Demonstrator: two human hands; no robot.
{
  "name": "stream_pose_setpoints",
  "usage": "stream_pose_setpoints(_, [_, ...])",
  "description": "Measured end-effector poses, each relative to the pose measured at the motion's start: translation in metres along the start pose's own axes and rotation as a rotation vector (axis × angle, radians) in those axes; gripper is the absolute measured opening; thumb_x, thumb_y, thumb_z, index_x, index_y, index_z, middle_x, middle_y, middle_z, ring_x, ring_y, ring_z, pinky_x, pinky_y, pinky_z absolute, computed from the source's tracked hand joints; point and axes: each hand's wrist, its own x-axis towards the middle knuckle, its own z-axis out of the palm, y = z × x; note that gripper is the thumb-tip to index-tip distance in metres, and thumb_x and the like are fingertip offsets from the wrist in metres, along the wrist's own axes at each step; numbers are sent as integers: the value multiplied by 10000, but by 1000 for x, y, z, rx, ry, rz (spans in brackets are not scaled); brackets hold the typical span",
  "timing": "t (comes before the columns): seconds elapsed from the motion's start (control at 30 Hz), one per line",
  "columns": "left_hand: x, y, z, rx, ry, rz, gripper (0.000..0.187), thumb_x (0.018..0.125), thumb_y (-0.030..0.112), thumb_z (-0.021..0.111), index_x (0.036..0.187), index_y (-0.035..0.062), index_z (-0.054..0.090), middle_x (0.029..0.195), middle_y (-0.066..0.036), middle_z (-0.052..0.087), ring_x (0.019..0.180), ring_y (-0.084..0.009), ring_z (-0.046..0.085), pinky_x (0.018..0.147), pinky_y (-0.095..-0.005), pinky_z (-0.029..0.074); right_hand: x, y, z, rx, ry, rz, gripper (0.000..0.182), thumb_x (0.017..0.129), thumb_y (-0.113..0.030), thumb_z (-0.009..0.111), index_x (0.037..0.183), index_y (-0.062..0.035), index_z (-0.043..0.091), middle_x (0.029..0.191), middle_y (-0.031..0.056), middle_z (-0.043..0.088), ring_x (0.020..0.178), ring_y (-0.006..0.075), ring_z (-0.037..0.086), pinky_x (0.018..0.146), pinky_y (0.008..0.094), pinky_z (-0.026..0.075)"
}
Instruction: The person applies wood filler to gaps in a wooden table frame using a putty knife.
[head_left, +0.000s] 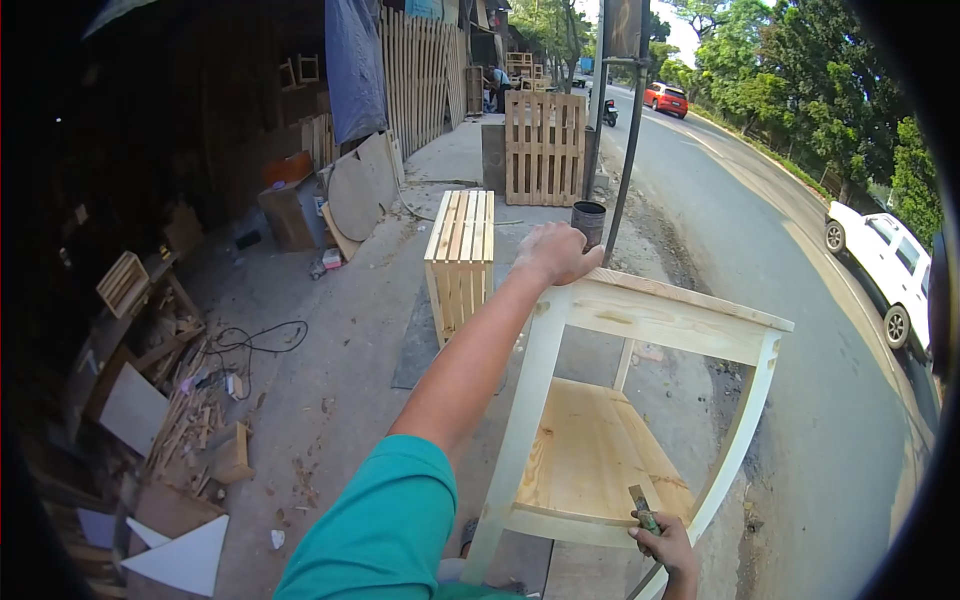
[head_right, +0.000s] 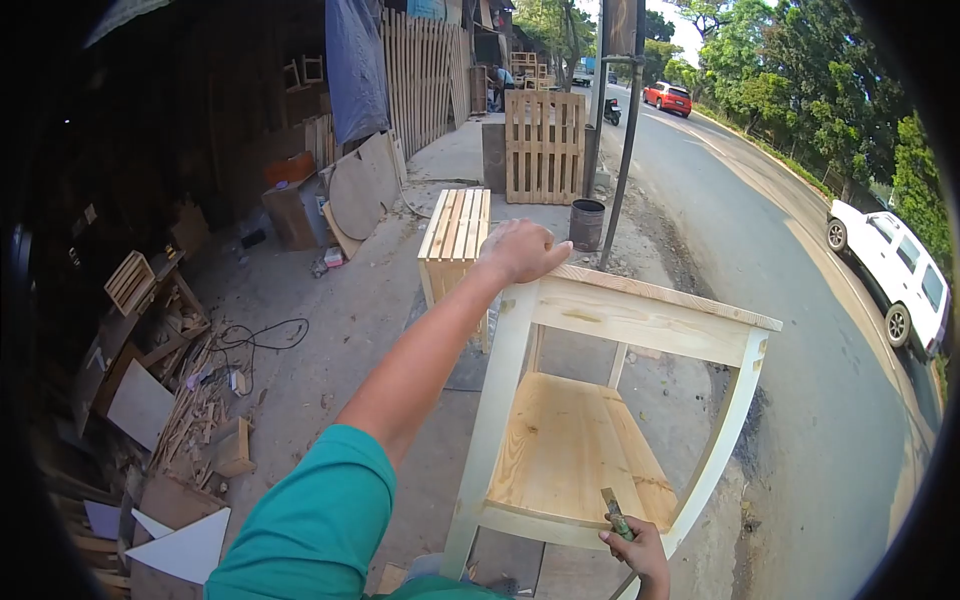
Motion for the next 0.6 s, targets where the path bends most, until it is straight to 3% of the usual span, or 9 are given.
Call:
stream_pose_setpoints(0.2, [6, -2, 11, 2, 47, 6, 545, 902, 529, 471, 833, 72, 759, 880, -198, 706, 910, -364, 660, 908, -443, 494, 8, 27, 26, 0, -2, 8, 286, 807, -68, 764, 1061, 37, 681, 593, -28, 521, 454, 66, 426, 431, 234, 336])
stream_pose_setpoints(0.37, [5, -3, 9, 0, 39, 15, 558, 905, 544, 470, 824, 73, 757, 856, -202, 702, 888, -371, 664, 897, -447, 499, 4, 40, 50, -9, 34, -6, 171, 825, -130, 756, 873, 19, 687, 552, -23, 516, 454, 67, 443, 437, 240, 347])
stream_pose_setpoints(0.5, [7, -9, 13, -36, 30, 51, 564, 914, 545, 459, 845, 72, 759, 881, -197, 707, 907, -370, 666, 901, -458, 497, -15, 28, 67, -17, 129, 36, 265, 869, -208, 727, 736, 8, 651, 521, 2, 535, 451, 86, 484, 441, 255, 380])
stream_pose_setpoints(0.6, [9, -12, 13, -43, 12, 94, 582, 923, 550, 446, 861, 63, 759, 913, -203, 707, 936, -370, 665, 907, -464, 494, -14, 38, 83, 96, 252, -70, 310, 908, -255, 696, 747, 4, 644, 560, 33, 585, 457, 110, 524, 444, 259, 404])
